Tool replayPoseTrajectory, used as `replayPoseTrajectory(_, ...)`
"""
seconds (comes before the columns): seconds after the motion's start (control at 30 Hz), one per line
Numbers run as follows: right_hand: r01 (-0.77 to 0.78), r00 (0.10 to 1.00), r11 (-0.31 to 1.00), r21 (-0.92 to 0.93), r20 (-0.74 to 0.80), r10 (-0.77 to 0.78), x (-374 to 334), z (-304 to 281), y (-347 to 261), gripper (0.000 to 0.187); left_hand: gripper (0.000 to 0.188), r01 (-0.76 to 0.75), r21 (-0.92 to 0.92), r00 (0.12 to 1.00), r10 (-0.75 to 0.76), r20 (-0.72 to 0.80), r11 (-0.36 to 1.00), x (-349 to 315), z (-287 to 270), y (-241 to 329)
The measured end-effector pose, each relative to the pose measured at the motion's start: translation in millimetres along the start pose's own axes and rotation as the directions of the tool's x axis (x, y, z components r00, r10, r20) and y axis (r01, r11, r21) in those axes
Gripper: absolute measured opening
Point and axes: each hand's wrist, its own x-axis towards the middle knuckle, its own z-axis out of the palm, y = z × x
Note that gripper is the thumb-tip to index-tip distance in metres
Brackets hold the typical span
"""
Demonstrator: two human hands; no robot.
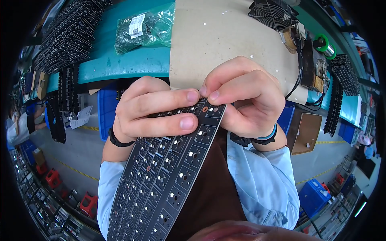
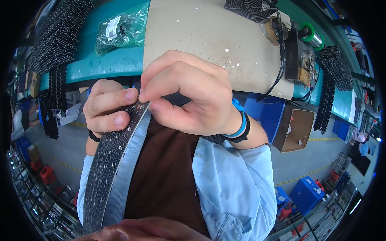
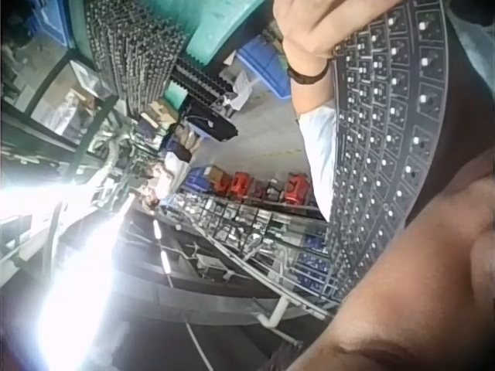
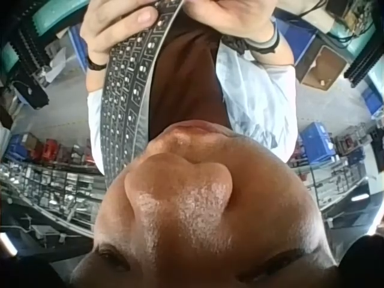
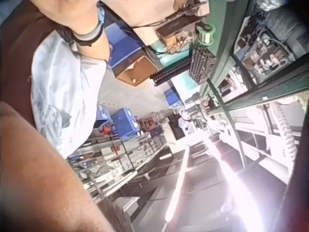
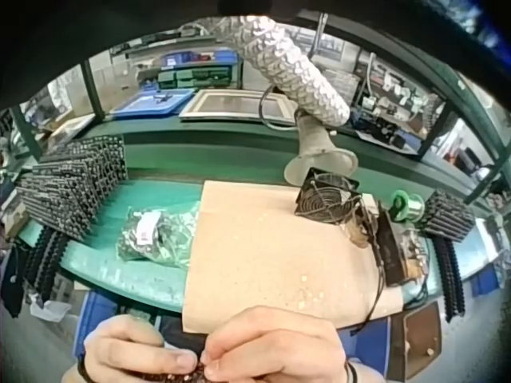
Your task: The person picks up a keyboard circuit board, turns it over, and inserts a small component into a slot by hand. They then pick up a soldering iron and apply it to the component on the board before setting the tool back down.
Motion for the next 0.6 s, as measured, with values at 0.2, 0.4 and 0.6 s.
replayPoseTrajectory(0.2, -0.048, 0.999, 0.999, 0.011, -0.004, 0.048, 1.6, 1.5, -2.2, 0.016, 0.035, 0.059, -0.035, 0.998, -0.059, -0.009, 0.998, 0.8, 0.3, 3.5)
replayPoseTrajectory(0.4, -0.072, 0.997, 0.997, 0.031, -0.015, 0.072, 7.0, 0.8, 6.5, 0.015, 0.035, 0.242, -0.173, 0.970, -0.233, 0.071, 0.955, -10.6, -1.8, -2.6)
replayPoseTrajectory(0.6, -0.261, 0.960, 0.938, 0.226, -0.040, 0.277, 5.6, 0.4, 10.1, 0.014, 0.042, 0.473, -0.329, 0.844, -0.527, -0.098, 0.818, -37.7, 9.8, -0.7)
